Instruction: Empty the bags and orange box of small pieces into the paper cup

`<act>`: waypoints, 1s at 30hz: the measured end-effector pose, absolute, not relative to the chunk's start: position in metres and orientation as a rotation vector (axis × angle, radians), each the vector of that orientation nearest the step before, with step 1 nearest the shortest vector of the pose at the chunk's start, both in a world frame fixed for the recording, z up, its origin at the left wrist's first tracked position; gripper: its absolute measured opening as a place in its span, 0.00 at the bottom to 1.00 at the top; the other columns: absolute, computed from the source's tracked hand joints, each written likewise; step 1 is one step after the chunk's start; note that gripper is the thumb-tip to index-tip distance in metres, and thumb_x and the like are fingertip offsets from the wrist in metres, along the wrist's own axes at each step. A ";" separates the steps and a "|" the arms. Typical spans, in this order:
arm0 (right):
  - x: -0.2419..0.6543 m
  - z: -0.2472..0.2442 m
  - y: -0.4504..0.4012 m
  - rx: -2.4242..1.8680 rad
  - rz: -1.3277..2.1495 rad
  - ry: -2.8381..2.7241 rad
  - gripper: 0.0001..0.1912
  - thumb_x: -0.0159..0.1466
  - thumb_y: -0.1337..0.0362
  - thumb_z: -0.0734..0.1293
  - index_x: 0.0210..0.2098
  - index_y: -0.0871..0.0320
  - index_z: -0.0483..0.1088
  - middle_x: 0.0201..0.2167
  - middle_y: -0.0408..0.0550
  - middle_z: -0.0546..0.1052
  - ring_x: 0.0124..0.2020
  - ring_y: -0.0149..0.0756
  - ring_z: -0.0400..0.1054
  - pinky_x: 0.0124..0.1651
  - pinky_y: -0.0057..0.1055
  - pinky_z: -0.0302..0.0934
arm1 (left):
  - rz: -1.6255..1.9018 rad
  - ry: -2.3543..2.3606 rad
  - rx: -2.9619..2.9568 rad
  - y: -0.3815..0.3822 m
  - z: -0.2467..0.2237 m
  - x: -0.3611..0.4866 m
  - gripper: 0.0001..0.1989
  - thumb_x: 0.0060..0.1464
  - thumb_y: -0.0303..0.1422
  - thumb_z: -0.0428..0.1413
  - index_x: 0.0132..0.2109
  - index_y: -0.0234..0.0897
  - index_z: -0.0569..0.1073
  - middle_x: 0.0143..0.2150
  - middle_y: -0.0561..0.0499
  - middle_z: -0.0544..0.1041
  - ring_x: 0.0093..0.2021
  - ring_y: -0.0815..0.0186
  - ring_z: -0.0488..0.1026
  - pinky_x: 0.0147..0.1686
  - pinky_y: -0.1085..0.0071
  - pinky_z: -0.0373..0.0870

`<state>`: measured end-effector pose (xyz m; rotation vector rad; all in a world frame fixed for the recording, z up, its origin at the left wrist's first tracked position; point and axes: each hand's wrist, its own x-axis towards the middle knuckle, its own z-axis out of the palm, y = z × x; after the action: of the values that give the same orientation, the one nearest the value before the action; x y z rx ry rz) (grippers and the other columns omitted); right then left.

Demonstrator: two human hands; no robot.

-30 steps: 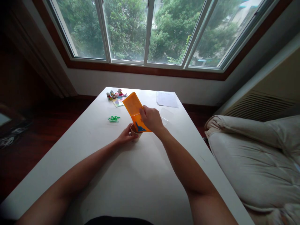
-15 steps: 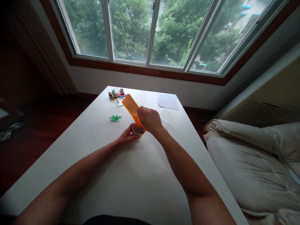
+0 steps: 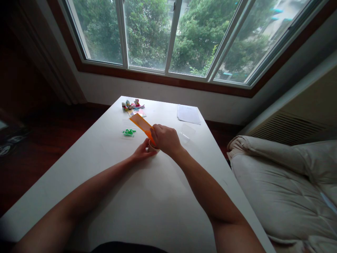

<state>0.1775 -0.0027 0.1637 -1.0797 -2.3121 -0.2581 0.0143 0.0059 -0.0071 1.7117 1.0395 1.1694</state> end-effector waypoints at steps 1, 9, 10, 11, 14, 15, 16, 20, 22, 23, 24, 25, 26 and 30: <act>0.179 0.164 -0.003 -1.072 -0.239 -2.273 0.20 0.73 0.57 0.53 0.30 0.57 0.65 0.26 0.46 0.73 0.24 0.31 0.61 0.30 0.30 0.46 | 1.164 1.035 1.734 0.006 -0.008 0.014 0.37 0.49 0.40 0.65 0.64 0.46 0.61 0.53 0.49 0.77 0.47 0.60 0.76 0.46 0.63 0.75; 0.211 0.139 0.060 -1.234 0.299 -1.500 0.21 0.71 0.48 0.55 0.33 0.56 0.66 0.27 0.45 0.73 0.29 0.34 0.67 0.30 0.28 0.57 | 1.319 0.912 1.756 0.007 -0.007 0.010 0.44 0.51 0.42 0.65 0.70 0.45 0.54 0.56 0.44 0.73 0.55 0.55 0.72 0.55 0.58 0.69; 0.215 0.129 0.072 -1.240 0.391 -1.400 0.20 0.70 0.48 0.56 0.34 0.56 0.67 0.28 0.45 0.74 0.31 0.35 0.68 0.30 0.27 0.59 | 1.359 0.899 1.749 0.008 -0.006 0.009 0.41 0.53 0.44 0.63 0.69 0.44 0.55 0.56 0.43 0.73 0.56 0.55 0.72 0.56 0.58 0.68; 0.218 0.118 0.084 -1.237 0.482 -1.312 0.19 0.70 0.48 0.56 0.36 0.56 0.67 0.30 0.46 0.75 0.32 0.35 0.69 0.30 0.27 0.61 | 1.402 0.899 1.736 0.009 -0.004 0.007 0.37 0.57 0.45 0.60 0.68 0.43 0.57 0.55 0.43 0.73 0.56 0.56 0.72 0.55 0.59 0.68; 0.220 0.086 0.109 -1.189 0.768 -1.117 0.16 0.68 0.50 0.59 0.41 0.57 0.68 0.34 0.46 0.77 0.34 0.34 0.72 0.32 0.25 0.65 | 1.532 1.059 1.700 0.018 0.000 -0.003 0.26 0.63 0.45 0.51 0.63 0.41 0.63 0.51 0.44 0.75 0.50 0.60 0.74 0.50 0.62 0.70; 0.218 0.076 0.114 -1.177 0.878 -1.079 0.16 0.67 0.51 0.60 0.41 0.57 0.68 0.34 0.46 0.77 0.34 0.34 0.73 0.31 0.25 0.66 | 1.569 1.193 1.690 0.023 0.000 -0.008 0.23 0.63 0.43 0.51 0.61 0.40 0.64 0.48 0.45 0.75 0.48 0.62 0.74 0.49 0.64 0.70; 0.216 0.067 0.117 -1.176 0.987 -1.040 0.15 0.67 0.52 0.61 0.42 0.57 0.67 0.33 0.45 0.78 0.33 0.33 0.73 0.31 0.25 0.66 | 1.599 1.355 1.663 0.028 0.000 -0.015 0.21 0.62 0.41 0.52 0.60 0.40 0.66 0.46 0.47 0.75 0.46 0.62 0.73 0.47 0.65 0.71; 0.203 0.042 0.126 -1.224 1.309 -0.907 0.13 0.66 0.53 0.64 0.41 0.57 0.68 0.30 0.44 0.78 0.30 0.34 0.74 0.30 0.27 0.68 | 1.633 1.956 1.515 0.048 -0.006 -0.050 0.16 0.60 0.33 0.51 0.55 0.38 0.69 0.47 0.46 0.74 0.49 0.60 0.71 0.52 0.63 0.68; 0.197 0.035 0.132 -1.226 1.397 -0.859 0.13 0.67 0.54 0.65 0.41 0.57 0.68 0.30 0.45 0.78 0.30 0.34 0.74 0.30 0.27 0.69 | 1.592 2.177 1.458 0.056 -0.011 -0.070 0.14 0.59 0.32 0.52 0.52 0.39 0.71 0.51 0.44 0.71 0.54 0.58 0.68 0.59 0.60 0.63; 0.193 0.032 0.135 -1.224 1.430 -0.837 0.12 0.67 0.54 0.65 0.41 0.57 0.68 0.30 0.45 0.78 0.30 0.33 0.74 0.31 0.27 0.70 | 1.541 2.276 1.414 0.059 -0.013 -0.079 0.13 0.59 0.32 0.53 0.51 0.40 0.72 0.53 0.44 0.70 0.55 0.56 0.66 0.61 0.58 0.61; 0.190 0.029 0.138 -1.222 1.456 -0.821 0.12 0.67 0.55 0.65 0.41 0.58 0.67 0.30 0.44 0.78 0.29 0.33 0.74 0.31 0.27 0.70 | 1.480 2.346 1.374 0.061 -0.016 -0.087 0.13 0.58 0.32 0.54 0.50 0.40 0.73 0.55 0.43 0.68 0.57 0.54 0.65 0.62 0.57 0.59; 0.187 0.027 0.140 -1.225 1.476 -0.812 0.11 0.68 0.56 0.65 0.41 0.58 0.67 0.29 0.44 0.77 0.29 0.32 0.73 0.31 0.27 0.70 | 1.425 2.386 1.354 0.063 -0.019 -0.093 0.12 0.58 0.33 0.55 0.49 0.40 0.73 0.56 0.42 0.67 0.58 0.52 0.64 0.62 0.55 0.59; 0.184 0.026 0.142 -1.232 1.491 -0.812 0.11 0.68 0.56 0.65 0.40 0.58 0.67 0.29 0.44 0.77 0.28 0.32 0.73 0.31 0.27 0.70 | 1.388 2.412 1.354 0.065 -0.021 -0.098 0.12 0.57 0.33 0.55 0.49 0.40 0.74 0.57 0.41 0.66 0.58 0.51 0.63 0.62 0.54 0.59; 0.173 0.023 0.146 -1.272 1.494 -0.878 0.09 0.69 0.58 0.64 0.37 0.58 0.66 0.26 0.44 0.76 0.26 0.31 0.72 0.30 0.27 0.70 | 1.254 2.448 1.461 0.068 -0.027 -0.101 0.12 0.54 0.34 0.59 0.47 0.41 0.75 0.60 0.41 0.66 0.61 0.47 0.61 0.61 0.52 0.58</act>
<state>0.1731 0.1459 0.0232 -1.2722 -0.8782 1.4937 -0.1012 0.0678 -0.0272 1.4607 2.4479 1.2541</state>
